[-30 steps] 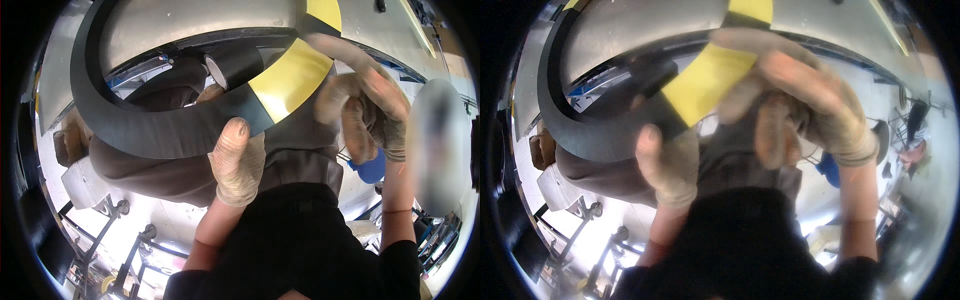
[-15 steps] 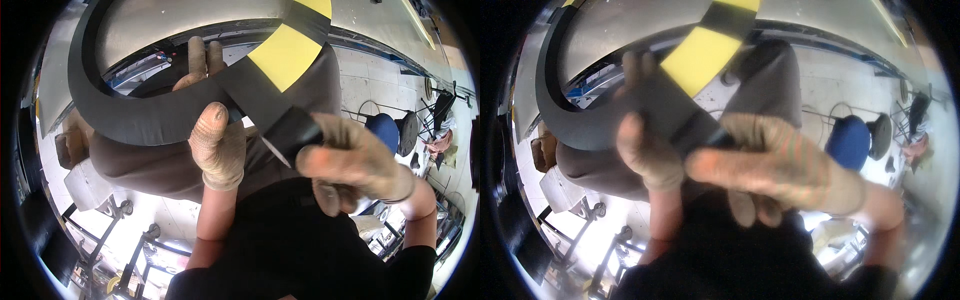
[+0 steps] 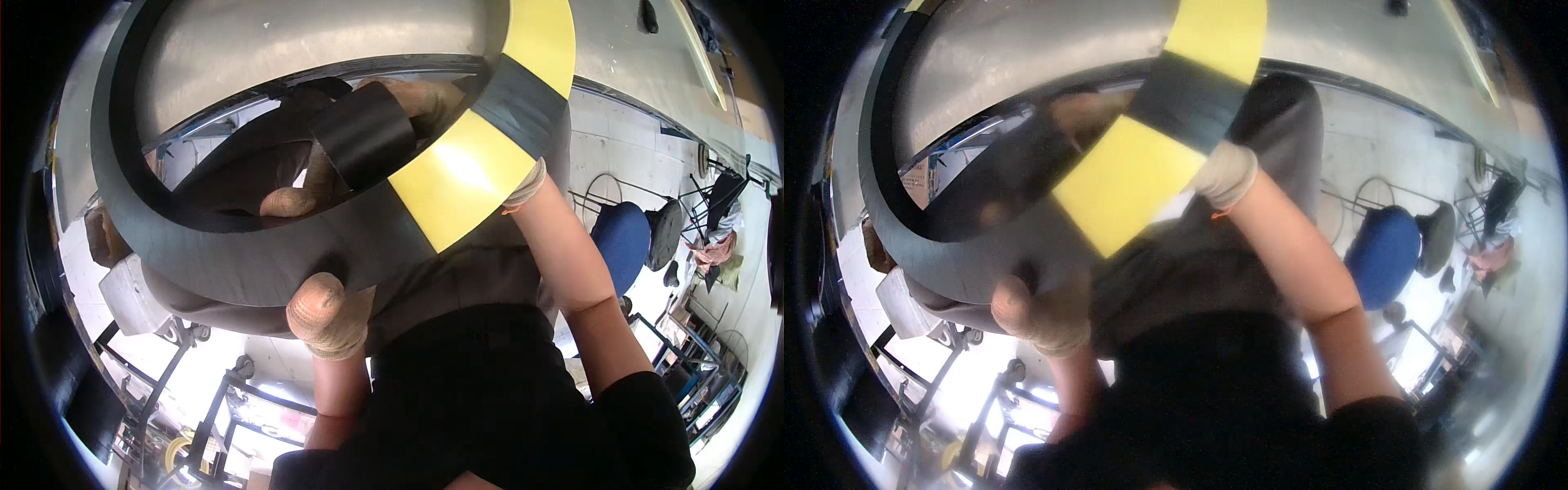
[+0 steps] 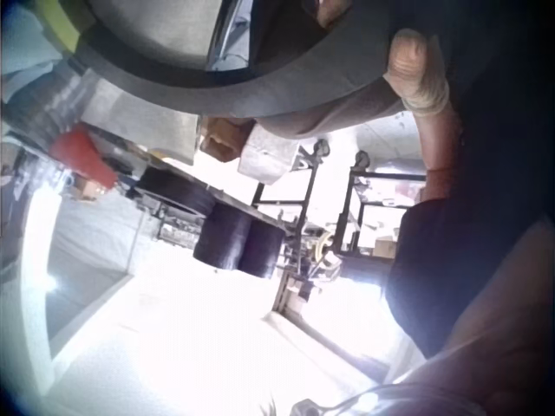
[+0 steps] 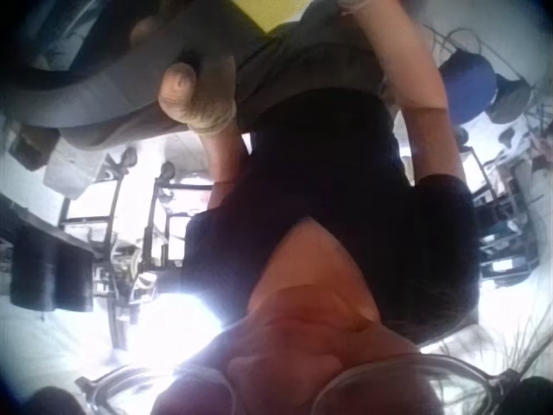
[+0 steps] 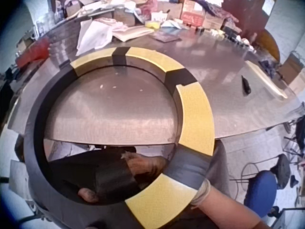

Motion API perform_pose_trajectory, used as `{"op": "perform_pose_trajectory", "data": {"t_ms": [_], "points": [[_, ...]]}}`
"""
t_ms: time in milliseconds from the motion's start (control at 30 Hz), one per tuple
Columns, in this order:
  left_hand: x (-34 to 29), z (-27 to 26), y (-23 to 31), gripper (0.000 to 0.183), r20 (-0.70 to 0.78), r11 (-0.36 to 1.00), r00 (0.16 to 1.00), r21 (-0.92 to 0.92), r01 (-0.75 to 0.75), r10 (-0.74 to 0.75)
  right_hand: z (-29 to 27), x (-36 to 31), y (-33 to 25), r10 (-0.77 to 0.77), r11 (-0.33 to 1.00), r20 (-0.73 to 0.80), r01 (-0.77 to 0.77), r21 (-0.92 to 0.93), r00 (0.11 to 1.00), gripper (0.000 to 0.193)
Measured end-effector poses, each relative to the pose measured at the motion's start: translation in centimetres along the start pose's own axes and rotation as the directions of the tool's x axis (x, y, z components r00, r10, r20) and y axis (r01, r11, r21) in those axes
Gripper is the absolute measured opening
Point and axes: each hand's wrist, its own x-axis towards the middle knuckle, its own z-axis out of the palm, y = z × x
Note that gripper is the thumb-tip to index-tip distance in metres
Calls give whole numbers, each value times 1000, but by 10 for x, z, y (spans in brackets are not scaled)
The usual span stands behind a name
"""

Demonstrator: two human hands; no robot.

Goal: Wrapping black tape around a circular black and yellow object.

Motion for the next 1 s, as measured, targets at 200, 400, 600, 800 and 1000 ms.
{"op": "perform_pose_trajectory", "data": {"t_ms": [200,400,600,800,1000], "points": [[-8,2,-10,81,-31,988,999,-156,9,-14,-59,-28,-69,412,539,664,-755,375,624,44],[-3,10,-24,81,-78,992,996,-127,21,-31,-26,34,-156,637,530,397,-750,395,660,52],[11,25,-26,65,14,983,983,-14,-183,183,-16,57,-178,703,358,413,-791,497,578,54],[35,15,-9,57,214,967,950,-161,-195,227,19,-21,-183,824,247,390,-880,405,410,40],[36,4,-6,62,110,965,965,85,-247,237,35,-13,-32,100,954,61,-79,-288,993,33]]}}
